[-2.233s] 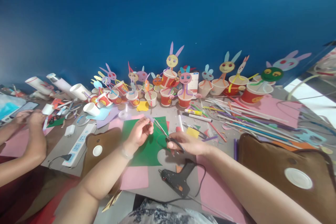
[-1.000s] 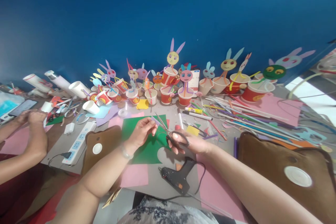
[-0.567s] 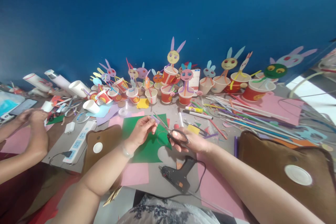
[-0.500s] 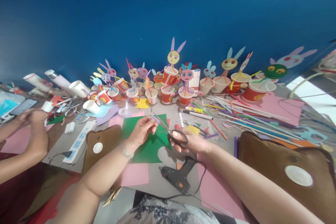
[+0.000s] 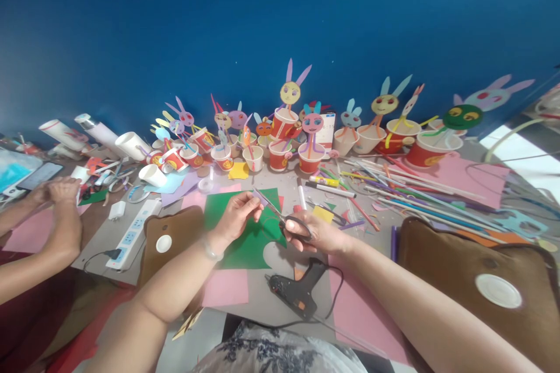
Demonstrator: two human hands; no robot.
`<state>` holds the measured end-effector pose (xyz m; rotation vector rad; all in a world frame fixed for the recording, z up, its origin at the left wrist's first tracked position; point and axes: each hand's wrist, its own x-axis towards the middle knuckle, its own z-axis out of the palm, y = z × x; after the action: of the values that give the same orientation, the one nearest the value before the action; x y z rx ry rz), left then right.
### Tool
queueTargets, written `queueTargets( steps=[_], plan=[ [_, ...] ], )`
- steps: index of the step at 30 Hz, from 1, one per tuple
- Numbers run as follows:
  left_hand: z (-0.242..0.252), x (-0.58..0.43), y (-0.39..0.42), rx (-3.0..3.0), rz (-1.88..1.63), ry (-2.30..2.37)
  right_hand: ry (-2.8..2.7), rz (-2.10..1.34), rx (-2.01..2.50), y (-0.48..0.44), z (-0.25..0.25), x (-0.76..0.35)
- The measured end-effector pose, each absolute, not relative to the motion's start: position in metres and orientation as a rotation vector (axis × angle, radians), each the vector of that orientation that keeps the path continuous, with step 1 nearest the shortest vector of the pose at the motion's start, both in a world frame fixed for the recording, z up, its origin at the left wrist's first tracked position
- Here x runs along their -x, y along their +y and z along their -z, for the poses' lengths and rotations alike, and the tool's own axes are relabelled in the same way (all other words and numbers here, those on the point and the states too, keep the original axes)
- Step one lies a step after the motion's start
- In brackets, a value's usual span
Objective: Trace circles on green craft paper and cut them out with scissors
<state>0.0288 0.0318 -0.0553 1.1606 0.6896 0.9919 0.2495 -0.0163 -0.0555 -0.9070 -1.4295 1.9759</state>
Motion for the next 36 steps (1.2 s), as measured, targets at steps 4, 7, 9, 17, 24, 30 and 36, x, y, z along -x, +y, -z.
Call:
queueTargets(
  steps=[4,7,9,17,24,30,36],
  plan=[
    [0.058,-0.029,0.030,-1.160,-0.968,0.680,-1.421,-1.985,0.884,-0.016,0.057,-0.249],
    [0.058,-0.029,0.030,-1.166,-0.967,0.668,-1.428,-1.981,0.874,-0.016,0.056,-0.250],
    [0.058,-0.028,0.031,-1.166,-0.965,0.664,-1.446,-1.970,0.888,-0.016,0.054,-0.251],
    [0.061,-0.030,0.027,-1.113,-0.926,0.675,-1.501,-1.818,0.962,-0.014,0.054,-0.255],
    [0.058,-0.031,0.023,-1.268,-0.858,0.718,-1.338,-1.456,1.171,-0.012,0.050,-0.246],
    [0.057,-0.032,0.014,-1.679,-0.761,0.760,-1.301,-1.320,1.202,-0.014,0.054,-0.241],
    [0.062,-0.031,0.013,-1.919,-0.696,0.698,-1.377,-1.346,1.184,-0.018,0.052,-0.236]
  ],
)
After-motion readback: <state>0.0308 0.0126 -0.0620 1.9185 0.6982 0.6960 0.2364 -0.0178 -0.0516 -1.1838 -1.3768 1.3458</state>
